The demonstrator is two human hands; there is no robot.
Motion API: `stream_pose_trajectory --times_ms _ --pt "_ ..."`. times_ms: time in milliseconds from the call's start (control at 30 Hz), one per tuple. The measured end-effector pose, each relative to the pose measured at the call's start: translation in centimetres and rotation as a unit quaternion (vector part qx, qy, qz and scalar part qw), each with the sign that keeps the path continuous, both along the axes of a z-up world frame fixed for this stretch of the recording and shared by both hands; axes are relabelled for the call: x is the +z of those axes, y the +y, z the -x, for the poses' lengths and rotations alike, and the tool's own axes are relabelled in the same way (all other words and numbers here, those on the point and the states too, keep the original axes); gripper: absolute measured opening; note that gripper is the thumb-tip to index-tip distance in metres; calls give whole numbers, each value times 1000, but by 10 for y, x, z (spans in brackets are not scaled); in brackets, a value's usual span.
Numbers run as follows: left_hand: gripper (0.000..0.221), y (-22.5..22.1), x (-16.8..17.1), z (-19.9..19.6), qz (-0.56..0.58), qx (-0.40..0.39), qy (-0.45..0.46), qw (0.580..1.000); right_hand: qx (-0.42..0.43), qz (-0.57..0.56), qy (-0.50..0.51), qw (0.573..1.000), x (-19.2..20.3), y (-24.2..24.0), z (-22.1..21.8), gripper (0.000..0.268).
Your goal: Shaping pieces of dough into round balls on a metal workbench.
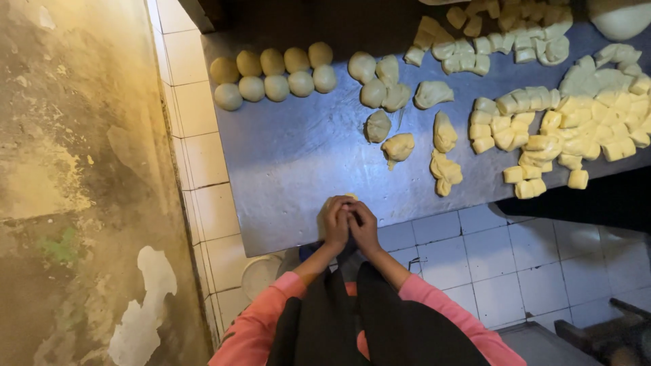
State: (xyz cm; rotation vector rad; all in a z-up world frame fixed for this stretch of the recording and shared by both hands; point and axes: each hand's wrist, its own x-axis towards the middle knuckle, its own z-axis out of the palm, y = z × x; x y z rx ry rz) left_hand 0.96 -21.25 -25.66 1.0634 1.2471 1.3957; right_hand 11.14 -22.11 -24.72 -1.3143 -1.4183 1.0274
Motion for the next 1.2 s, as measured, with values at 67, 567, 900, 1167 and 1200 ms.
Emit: stream_pose_trajectory --times_ms 67,567,900,1167,1200 --pt "20 21 8 -15 -32 -27 43 998 -32 26 1 999 -5 1 -17 10" --pt "39 12 20 53 36 157 3 987 38 -26 2 999 6 50 87 7" --pt "27 45 52 -15 -18 -55 103 993 -142 34 29 989 -9 29 -14 10" --pt "33 87 19 17 3 56 28 998 -46 -49 -46 997 6 109 31 15" --pt "36 75 21 30 15 68 32 997 -22 -47 -48 998 8 104 43 15"
